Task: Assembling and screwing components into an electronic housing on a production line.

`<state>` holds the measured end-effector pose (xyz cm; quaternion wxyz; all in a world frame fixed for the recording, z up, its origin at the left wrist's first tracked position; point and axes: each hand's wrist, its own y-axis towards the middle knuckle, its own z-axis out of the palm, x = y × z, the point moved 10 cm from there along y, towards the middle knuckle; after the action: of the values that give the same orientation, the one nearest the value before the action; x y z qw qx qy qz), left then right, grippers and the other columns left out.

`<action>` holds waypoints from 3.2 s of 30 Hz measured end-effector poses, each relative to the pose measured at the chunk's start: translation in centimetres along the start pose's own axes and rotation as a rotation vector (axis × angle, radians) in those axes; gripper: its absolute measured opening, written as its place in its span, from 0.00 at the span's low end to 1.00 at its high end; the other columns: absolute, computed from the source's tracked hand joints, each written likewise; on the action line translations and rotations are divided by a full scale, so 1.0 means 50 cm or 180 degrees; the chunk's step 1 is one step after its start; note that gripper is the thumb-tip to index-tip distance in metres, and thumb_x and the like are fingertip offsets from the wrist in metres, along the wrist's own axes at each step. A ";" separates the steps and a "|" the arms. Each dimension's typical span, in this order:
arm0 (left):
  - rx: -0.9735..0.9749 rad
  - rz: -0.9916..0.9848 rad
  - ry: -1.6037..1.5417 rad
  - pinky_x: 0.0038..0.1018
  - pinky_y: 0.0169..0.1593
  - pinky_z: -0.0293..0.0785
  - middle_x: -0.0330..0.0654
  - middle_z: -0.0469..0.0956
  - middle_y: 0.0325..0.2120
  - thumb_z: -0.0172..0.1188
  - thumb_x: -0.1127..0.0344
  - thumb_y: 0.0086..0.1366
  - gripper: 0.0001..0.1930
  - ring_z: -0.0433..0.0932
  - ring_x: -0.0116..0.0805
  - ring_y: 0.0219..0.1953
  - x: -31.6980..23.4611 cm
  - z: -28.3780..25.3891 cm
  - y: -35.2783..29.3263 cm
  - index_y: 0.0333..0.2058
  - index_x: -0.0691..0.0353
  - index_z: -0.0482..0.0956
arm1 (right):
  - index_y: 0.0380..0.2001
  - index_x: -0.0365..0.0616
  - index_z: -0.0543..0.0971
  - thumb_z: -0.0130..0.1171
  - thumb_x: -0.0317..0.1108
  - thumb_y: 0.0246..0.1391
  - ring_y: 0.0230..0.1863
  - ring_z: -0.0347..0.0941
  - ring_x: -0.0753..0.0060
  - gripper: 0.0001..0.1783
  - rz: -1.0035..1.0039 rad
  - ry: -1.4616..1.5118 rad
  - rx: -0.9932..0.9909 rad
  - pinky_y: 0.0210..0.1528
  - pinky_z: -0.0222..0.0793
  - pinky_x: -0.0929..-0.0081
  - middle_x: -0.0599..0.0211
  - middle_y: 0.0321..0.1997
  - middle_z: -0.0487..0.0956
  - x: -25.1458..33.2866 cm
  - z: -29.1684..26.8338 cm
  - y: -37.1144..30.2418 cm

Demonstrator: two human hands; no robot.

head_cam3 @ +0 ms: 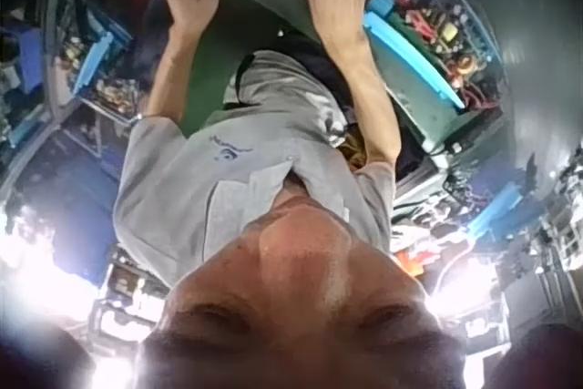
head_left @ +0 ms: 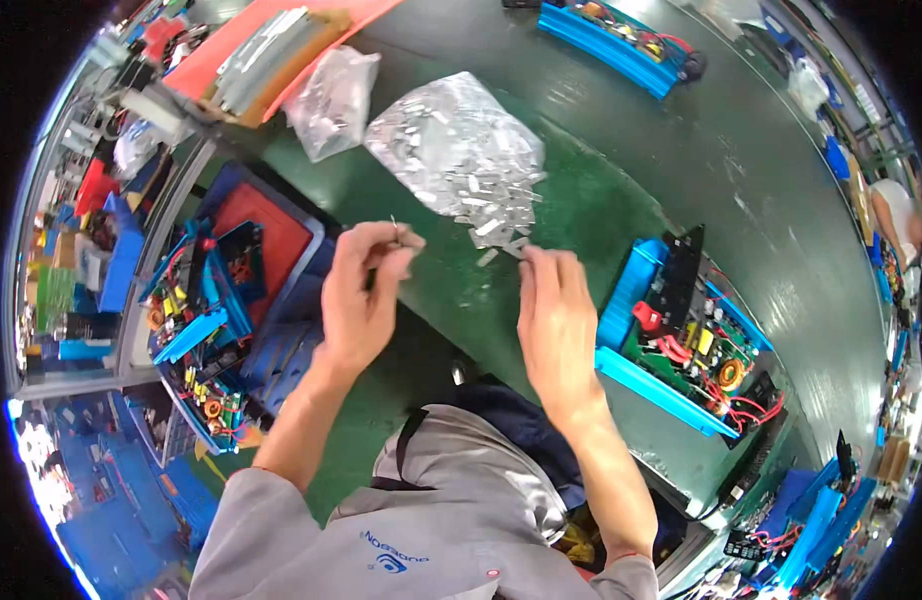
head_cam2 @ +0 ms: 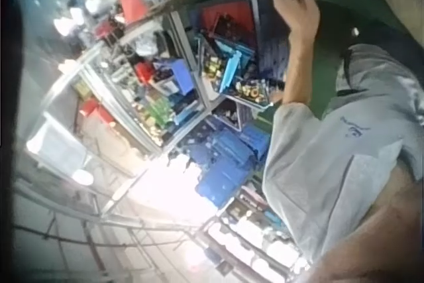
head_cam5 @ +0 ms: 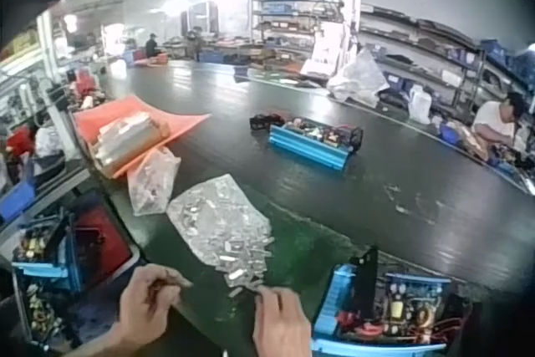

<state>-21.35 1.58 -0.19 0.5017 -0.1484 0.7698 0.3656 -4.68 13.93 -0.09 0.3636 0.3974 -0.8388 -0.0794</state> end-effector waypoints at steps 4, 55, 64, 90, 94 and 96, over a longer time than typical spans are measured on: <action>0.0236 -0.0312 -0.0443 0.23 0.42 0.76 0.45 0.79 0.41 0.48 0.74 0.75 0.10 0.80 0.28 0.36 0.010 0.055 -0.017 0.51 0.69 0.71 | 0.35 0.38 0.78 0.59 0.27 0.59 0.40 0.74 0.49 0.03 0.0010 -0.0535 0.0195 0.41 0.72 0.56 0.55 0.37 0.75 -0.023 0.055 0.023; 0.2154 0.1717 0.0051 0.27 0.40 0.79 0.47 0.82 0.36 0.63 0.81 0.64 0.07 0.83 0.36 0.37 -0.264 0.592 -0.146 0.41 0.69 0.78 | 0.63 0.48 0.72 0.67 0.36 0.58 0.36 0.74 0.71 0.30 0.2925 -0.1457 -0.2084 0.39 0.71 0.71 0.64 0.44 0.78 -0.307 -0.535 -0.732; 0.2139 0.1446 0.0170 0.26 0.46 0.81 0.49 0.83 0.36 0.61 0.78 0.67 0.08 0.85 0.35 0.37 -0.258 0.632 -0.171 0.44 0.72 0.76 | 0.41 0.40 0.75 0.68 0.28 0.47 0.33 0.74 0.77 0.17 0.3722 0.3228 -0.1149 0.38 0.70 0.75 0.68 0.32 0.79 -0.189 -0.185 -0.787; 0.1991 0.1048 0.0268 0.22 0.43 0.79 0.45 0.83 0.37 0.62 0.78 0.66 0.07 0.83 0.31 0.36 -0.230 0.619 -0.145 0.42 0.70 0.78 | 0.56 0.37 0.74 0.25 0.65 0.71 0.30 0.73 0.77 0.42 0.3470 0.5339 -0.0702 0.38 0.66 0.79 0.67 0.30 0.80 -0.166 -0.118 -0.664; 0.2260 0.1602 0.0857 0.24 0.37 0.78 0.45 0.83 0.35 0.66 0.78 0.62 0.07 0.82 0.32 0.34 -0.241 0.625 -0.165 0.39 0.65 0.80 | 0.59 0.37 0.73 0.22 0.66 0.70 0.28 0.73 0.79 0.45 0.3647 0.5125 -0.0383 0.34 0.66 0.79 0.67 0.28 0.80 -0.168 -0.100 -0.679; 0.2296 0.1551 0.0427 0.25 0.36 0.79 0.46 0.83 0.35 0.66 0.80 0.61 0.09 0.82 0.33 0.34 -0.245 0.621 -0.163 0.39 0.66 0.79 | 0.58 0.37 0.73 0.22 0.66 0.70 0.29 0.73 0.77 0.44 0.3642 0.4484 -0.0447 0.36 0.68 0.78 0.67 0.30 0.79 -0.174 -0.116 -0.684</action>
<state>9.63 16.37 0.12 0.3695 0.1988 0.8915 0.1706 23.70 -1.83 -15.07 0.7993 -0.1461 -0.4849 0.3235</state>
